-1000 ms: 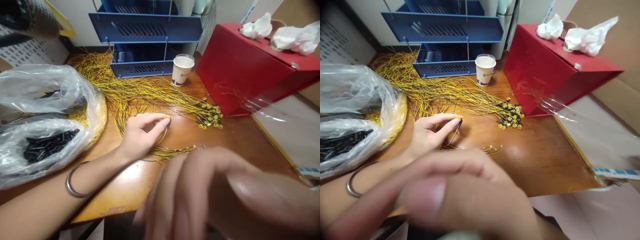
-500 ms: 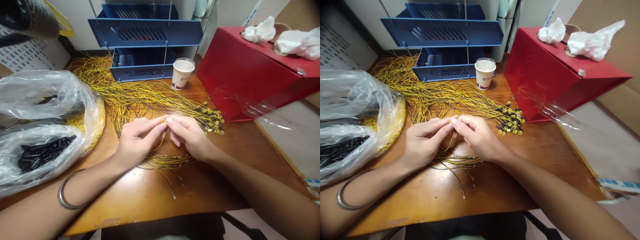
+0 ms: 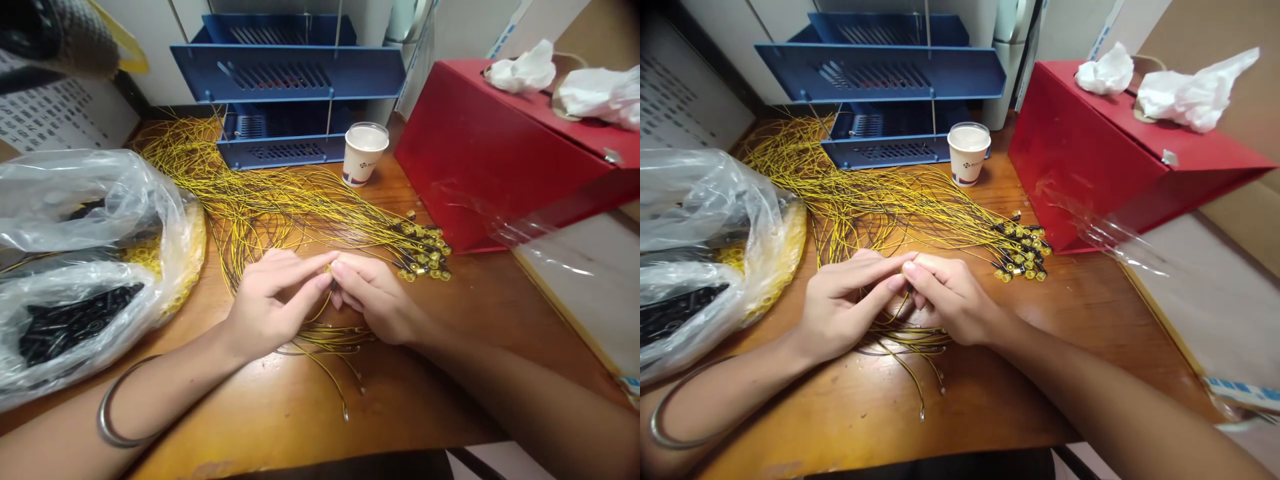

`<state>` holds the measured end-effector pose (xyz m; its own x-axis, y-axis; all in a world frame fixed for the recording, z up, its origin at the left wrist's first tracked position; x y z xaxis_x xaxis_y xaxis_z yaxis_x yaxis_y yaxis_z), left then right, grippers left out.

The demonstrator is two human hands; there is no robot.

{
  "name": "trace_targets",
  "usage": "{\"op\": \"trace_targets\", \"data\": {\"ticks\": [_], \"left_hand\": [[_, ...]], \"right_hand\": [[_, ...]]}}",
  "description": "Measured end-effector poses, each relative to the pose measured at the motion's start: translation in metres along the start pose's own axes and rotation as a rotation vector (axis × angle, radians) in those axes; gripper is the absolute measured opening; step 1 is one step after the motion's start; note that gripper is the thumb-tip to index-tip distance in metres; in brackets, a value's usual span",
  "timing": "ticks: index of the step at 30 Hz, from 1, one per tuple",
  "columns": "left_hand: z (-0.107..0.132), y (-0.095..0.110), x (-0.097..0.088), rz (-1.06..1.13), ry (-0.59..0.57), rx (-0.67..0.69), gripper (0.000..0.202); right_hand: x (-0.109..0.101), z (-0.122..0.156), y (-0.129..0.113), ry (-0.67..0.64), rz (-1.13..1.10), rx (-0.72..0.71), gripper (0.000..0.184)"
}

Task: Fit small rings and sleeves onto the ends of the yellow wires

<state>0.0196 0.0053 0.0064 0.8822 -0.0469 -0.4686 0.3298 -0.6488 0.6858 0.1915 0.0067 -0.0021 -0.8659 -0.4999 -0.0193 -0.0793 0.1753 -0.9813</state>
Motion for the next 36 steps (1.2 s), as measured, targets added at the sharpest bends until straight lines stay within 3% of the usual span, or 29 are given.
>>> {"op": "trace_targets", "data": {"ticks": [5, 11, 16, 22, 36], "left_hand": [[-0.0002, -0.0019, 0.0001, 0.026, -0.031, 0.006, 0.028], [-0.0005, -0.0004, 0.0003, 0.017, 0.020, -0.065, 0.022], [-0.0003, -0.0007, 0.0009, 0.043, -0.163, -0.122, 0.035], [-0.0034, -0.0006, -0.0004, 0.149, -0.247, -0.078, 0.038], [0.0023, -0.0068, 0.0018, 0.109, -0.233, -0.105, 0.035]], "right_hand": [[-0.0051, -0.0040, 0.0032, -0.073, -0.081, 0.060, 0.036], [-0.0083, -0.0058, -0.0007, -0.152, -0.123, 0.060, 0.038], [-0.0089, -0.0045, -0.0025, -0.178, -0.105, 0.052, 0.039], [-0.0097, -0.0031, -0.0018, -0.139, -0.046, 0.038, 0.038], [-0.0067, -0.0012, 0.0012, -0.066, -0.008, 0.025, 0.044]]}}
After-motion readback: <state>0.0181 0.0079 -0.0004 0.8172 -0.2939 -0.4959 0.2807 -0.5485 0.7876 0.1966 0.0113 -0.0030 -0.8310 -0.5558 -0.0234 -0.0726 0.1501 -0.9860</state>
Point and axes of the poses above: each hand's wrist, its own z-axis away from the middle knuckle, its own x-axis out of the palm, y = z × x, the point moved 1 cm from there along -z, towards the middle knuckle, and after that the axes turned 2 degrees about -x, right-handed, at the moved point
